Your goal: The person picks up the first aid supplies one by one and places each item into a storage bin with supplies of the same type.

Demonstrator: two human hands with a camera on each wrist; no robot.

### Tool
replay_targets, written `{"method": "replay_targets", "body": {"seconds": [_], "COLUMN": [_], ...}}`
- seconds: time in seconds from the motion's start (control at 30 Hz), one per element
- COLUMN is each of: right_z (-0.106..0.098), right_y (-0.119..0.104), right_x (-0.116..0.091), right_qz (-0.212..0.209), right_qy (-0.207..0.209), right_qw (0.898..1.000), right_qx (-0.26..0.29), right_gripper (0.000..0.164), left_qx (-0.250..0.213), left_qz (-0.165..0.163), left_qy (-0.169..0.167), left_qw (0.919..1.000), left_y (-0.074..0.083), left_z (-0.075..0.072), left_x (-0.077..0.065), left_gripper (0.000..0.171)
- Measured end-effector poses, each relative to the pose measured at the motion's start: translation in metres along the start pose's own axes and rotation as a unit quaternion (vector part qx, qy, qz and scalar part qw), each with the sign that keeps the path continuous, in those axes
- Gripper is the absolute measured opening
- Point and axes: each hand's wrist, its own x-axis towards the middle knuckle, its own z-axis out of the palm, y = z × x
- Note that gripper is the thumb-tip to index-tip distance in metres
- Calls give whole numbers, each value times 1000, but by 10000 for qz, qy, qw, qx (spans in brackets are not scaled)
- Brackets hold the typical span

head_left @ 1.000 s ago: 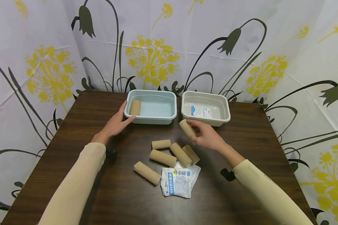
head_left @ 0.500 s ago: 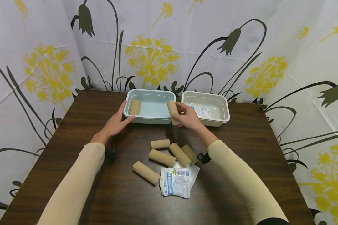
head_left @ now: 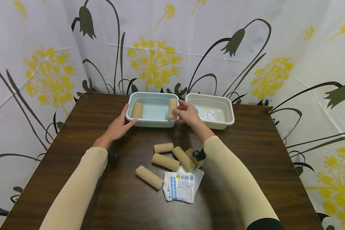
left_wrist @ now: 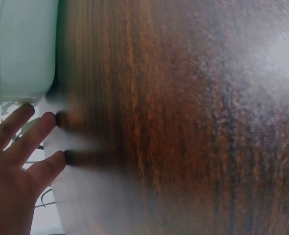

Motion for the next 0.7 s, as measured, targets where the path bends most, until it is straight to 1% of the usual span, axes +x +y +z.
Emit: {"method": "replay_targets", "body": {"seconds": [0.2,0.33,0.47,0.6,0.7], "right_z": [-2,-5,-9,-14,-19], "right_y": [1,5,10,16,23], "right_x": [2,0,-8,-19,-30], "right_qz": [-126,-236,-397,-548,-677], "right_qy": [14,21,19,-62,-345], "right_qw": [9999,9997,9990,9977,9935], "right_qx": [118,-46,-193,-393,-851], "right_gripper": [58,52,48,43,41], "left_qx": [0,26,1,-2,10], "left_qz": [50,39,22,39,4], "left_qy": [61,83,44,27,-1], "left_qw": [10000,10000,10000,10000,10000], "left_y": [0,-1,-2,-2,-2], "left_z": [0,0,1,1,2], "left_x": [3,3,3,2,1], "left_gripper": [90,90,90,90,90]}}
